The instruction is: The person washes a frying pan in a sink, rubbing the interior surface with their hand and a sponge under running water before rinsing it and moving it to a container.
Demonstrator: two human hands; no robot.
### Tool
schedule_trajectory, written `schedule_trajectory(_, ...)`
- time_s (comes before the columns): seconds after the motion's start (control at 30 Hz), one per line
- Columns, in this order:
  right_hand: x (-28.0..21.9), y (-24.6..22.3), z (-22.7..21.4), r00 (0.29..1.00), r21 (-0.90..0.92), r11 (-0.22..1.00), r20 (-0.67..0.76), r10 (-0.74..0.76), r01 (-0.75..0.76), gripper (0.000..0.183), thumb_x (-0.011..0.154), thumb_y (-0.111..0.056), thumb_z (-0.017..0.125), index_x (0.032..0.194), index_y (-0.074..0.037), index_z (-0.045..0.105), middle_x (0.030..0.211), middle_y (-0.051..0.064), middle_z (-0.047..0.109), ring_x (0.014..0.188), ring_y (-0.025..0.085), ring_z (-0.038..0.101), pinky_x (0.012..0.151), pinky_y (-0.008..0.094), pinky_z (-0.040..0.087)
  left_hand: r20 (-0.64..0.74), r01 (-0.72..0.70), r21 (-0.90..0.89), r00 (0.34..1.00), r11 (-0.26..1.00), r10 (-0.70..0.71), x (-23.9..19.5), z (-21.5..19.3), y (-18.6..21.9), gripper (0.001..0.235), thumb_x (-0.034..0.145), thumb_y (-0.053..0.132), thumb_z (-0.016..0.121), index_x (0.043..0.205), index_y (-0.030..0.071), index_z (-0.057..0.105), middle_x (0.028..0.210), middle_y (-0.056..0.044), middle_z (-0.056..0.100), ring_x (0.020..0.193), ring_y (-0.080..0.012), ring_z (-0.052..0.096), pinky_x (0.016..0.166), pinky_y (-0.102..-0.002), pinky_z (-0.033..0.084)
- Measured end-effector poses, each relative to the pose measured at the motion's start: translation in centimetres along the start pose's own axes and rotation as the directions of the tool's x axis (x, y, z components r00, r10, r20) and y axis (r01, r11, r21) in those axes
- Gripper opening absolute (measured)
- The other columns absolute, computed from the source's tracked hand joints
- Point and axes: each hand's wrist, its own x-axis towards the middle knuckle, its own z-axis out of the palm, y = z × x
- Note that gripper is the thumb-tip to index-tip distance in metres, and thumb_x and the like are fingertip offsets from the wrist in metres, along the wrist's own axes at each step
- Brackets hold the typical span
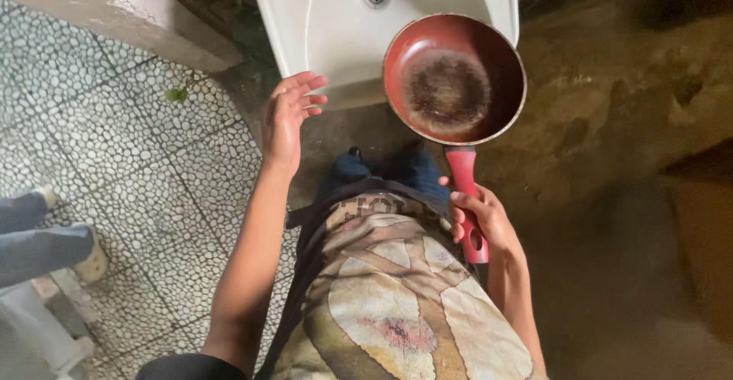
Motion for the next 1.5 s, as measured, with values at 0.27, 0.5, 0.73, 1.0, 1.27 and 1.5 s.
schedule_trajectory(0.27, 13.3, -11.7, -5.3, 0.944, -0.245, 0.949, 0.213, 0.251, -0.198, 0.036, 0.094, -0.009, 0.057, 0.128, 0.003, 0.054, 0.062, 0.002, 0.051, 0.044, 0.016, 0.055, 0.041, 0.028, 0.046, 0.059, -0.403, 0.307, 0.912, 0.862, 0.405, 7.9, 11.2, -1.1, 0.026, 0.115, 0.015, 0.046, 0.129, 0.001, 0.064, 0.125, -0.011, 0.073, 0.106, -0.0155, 0.068, 0.093, -0.030, 0.055)
schedule_trajectory(0.5, 18.0, -19.9, -7.3, 0.853, -0.444, 0.845, 0.274, 0.444, -0.297, 0.036, 0.094, -0.009, 0.059, 0.127, 0.005, 0.058, 0.063, 0.002, 0.053, 0.044, 0.013, 0.055, 0.041, 0.028, 0.049, 0.181, -0.569, 0.595, 0.782, 0.567, 0.596, 19.7, 20.8, -3.9, 0.041, 0.095, -0.001, 0.067, 0.134, 0.002, 0.055, 0.128, -0.014, 0.067, 0.120, -0.0309, 0.068, 0.098, -0.035, 0.057)
schedule_trajectory(0.73, 19.8, -23.4, -7.5, 0.816, -0.458, 0.798, 0.226, 0.532, -0.393, 0.040, 0.090, -0.009, 0.062, 0.127, 0.006, 0.060, 0.060, 0.002, 0.053, 0.043, 0.012, 0.052, 0.038, 0.026, 0.046, 0.283, -0.495, 0.868, 0.558, 0.040, 0.781, 38.4, 29.2, -12.6, 0.056, 0.096, 0.027, 0.078, 0.134, 0.002, 0.046, 0.133, -0.028, 0.051, 0.129, -0.0447, 0.052, 0.117, -0.051, 0.043)
schedule_trajectory(1.0, 22.4, -23.0, -7.5, 0.797, -0.447, 0.791, 0.236, 0.556, -0.419, 0.042, 0.089, -0.010, 0.064, 0.128, 0.005, 0.061, 0.058, -0.001, 0.049, 0.044, 0.010, 0.048, 0.038, 0.024, 0.044, 0.261, -0.595, 0.763, 0.642, 0.254, 0.721, 36.1, 28.6, -16.7, 0.071, 0.090, 0.017, 0.076, 0.150, 0.001, 0.041, 0.151, -0.018, 0.045, 0.148, -0.0384, 0.042, 0.124, -0.044, 0.036)
schedule_trajectory(1.27, 24.1, -20.5, -8.0, 0.786, -0.483, 0.791, 0.286, 0.548, -0.375, 0.042, 0.086, -0.007, 0.070, 0.126, -0.002, 0.058, 0.060, -0.004, 0.045, 0.046, 0.007, 0.046, 0.039, 0.025, 0.046, 0.469, -0.530, 0.820, 0.839, 0.218, 0.277, 26.5, 19.6, -12.9, 0.058, 0.108, 0.033, 0.061, 0.152, 0.000, 0.043, 0.162, -0.019, 0.035, 0.151, -0.0329, 0.037, 0.128, -0.043, 0.034)
schedule_trajectory(1.5, 21.2, -19.2, -6.7, 0.813, -0.487, 0.803, 0.275, 0.514, -0.344, 0.041, 0.085, -0.004, 0.069, 0.124, -0.001, 0.056, 0.063, -0.003, 0.048, 0.048, 0.008, 0.050, 0.041, 0.029, 0.051, 0.256, -0.246, 0.966, 0.947, 0.074, -0.193, 22.3, 10.0, -13.6, 0.075, 0.106, 0.047, 0.054, 0.154, -0.005, 0.031, 0.166, -0.024, 0.016, 0.152, -0.0470, 0.011, 0.122, -0.056, 0.016)
